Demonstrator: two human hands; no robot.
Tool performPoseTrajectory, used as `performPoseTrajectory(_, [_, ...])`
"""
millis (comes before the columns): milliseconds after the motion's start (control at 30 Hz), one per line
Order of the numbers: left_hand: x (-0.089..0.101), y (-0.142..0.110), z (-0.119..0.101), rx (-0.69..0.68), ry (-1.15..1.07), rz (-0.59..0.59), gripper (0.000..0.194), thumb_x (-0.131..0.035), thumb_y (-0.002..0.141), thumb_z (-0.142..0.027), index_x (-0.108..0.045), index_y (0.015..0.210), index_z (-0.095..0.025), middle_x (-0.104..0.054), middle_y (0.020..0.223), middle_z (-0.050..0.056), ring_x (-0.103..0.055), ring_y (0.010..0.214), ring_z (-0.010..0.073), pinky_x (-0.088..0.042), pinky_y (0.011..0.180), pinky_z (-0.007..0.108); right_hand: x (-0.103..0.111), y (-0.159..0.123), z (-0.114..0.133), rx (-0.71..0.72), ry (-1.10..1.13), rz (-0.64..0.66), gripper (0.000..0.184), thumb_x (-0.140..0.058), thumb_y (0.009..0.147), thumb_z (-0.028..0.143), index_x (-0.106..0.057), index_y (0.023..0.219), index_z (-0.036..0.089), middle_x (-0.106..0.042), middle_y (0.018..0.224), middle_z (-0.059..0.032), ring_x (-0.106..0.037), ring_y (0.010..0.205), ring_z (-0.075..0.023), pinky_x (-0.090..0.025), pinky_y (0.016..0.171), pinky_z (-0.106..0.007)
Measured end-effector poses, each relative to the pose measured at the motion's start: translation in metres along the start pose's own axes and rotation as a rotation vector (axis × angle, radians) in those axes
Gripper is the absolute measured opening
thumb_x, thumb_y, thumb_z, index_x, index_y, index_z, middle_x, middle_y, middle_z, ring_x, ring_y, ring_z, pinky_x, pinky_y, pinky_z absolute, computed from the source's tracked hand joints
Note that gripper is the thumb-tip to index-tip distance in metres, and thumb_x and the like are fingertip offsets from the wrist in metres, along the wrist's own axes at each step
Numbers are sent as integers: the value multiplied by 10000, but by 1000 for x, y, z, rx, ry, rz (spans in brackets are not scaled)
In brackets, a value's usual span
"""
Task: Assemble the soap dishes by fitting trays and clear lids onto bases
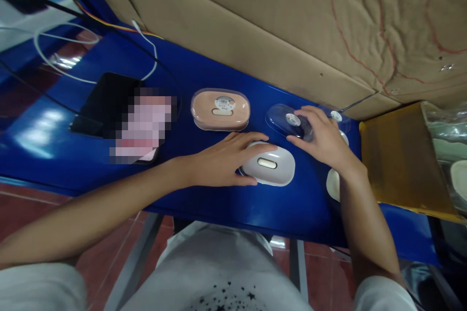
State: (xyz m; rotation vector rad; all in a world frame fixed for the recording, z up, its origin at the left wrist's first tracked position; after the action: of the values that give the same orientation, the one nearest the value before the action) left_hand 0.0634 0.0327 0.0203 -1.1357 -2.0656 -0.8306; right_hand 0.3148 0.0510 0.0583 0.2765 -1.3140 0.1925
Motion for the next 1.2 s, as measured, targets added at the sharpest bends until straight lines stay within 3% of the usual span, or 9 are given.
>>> performPoseTrajectory(133, [2, 1, 1, 49, -47, -58, 1001, -889, 900, -317, -325, 1727, -297, -424, 1718, 201, -445, 1590, 414, -413, 1287, 652, 12, -29, 12, 49, 153, -29, 640, -737, 984, 588, -555, 1534, 316, -603, 1585, -151, -565, 1494, -397, -473, 1216, -634])
performPoseTrajectory(367, [0, 0, 4, 51, -71, -99, 1050, -869, 937, -345, -212, 1756, -377, -349, 1761, 183, -395, 1636, 386, -437, 1302, 623, -11, -72, 41, 85, 263, 10, 627, -730, 1025, 485, -508, 1608, 423, -540, 1658, -101, -565, 1507, -386, -493, 1228, -648])
performPoseTrajectory(533, [2, -1, 6, 52, 13, -90, 929, -835, 976, -391, -307, 1738, -333, -379, 1755, 184, -405, 1630, 389, -432, 1304, 617, -23, -73, 60, 228, 254, -8, 739, -734, 1034, 392, -394, 1688, 453, -549, 1636, -82, -471, 1581, -368, -482, 1260, -642])
performPoseTrajectory(667, [1, -2, 4, -11, 101, -95, 829, -825, 985, -411, -419, 1690, -251, -405, 1739, 216, -443, 1602, 401, -436, 1301, 612, -26, -72, 61, 251, 212, -19, 813, -742, 1029, 402, -321, 1722, 457, -548, 1639, -85, -458, 1590, -372, -486, 1263, -648])
performPoseTrajectory(1000, [0, -1, 5, -15, 169, -41, 808, -792, 1010, -449, -412, 1696, -253, -364, 1771, 217, -439, 1606, 407, -429, 1299, 604, -30, -73, 60, 293, 141, -29, 863, -760, 1018, 432, -288, 1740, 426, -541, 1627, -115, -459, 1582, -373, -482, 1267, -650])
performPoseTrajectory(1200, [0, -2, 7, -44, 178, -75, 824, -822, 984, -447, -443, 1685, -237, -396, 1750, 233, -483, 1568, 430, -453, 1272, 624, -31, -72, 62, 310, 105, -36, 869, -755, 1022, 439, -291, 1754, 377, -536, 1623, -134, -463, 1559, -400, -485, 1248, -667])
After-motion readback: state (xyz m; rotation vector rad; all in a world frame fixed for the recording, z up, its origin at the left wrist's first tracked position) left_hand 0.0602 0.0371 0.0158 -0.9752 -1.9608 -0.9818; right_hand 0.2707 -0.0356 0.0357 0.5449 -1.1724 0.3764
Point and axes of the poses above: each hand's wrist, its own y-axis towards the middle knuckle, its own x-axis out of the back of the hand, z = x × y, the point moved 6 cm from there along y, towards the middle knuckle
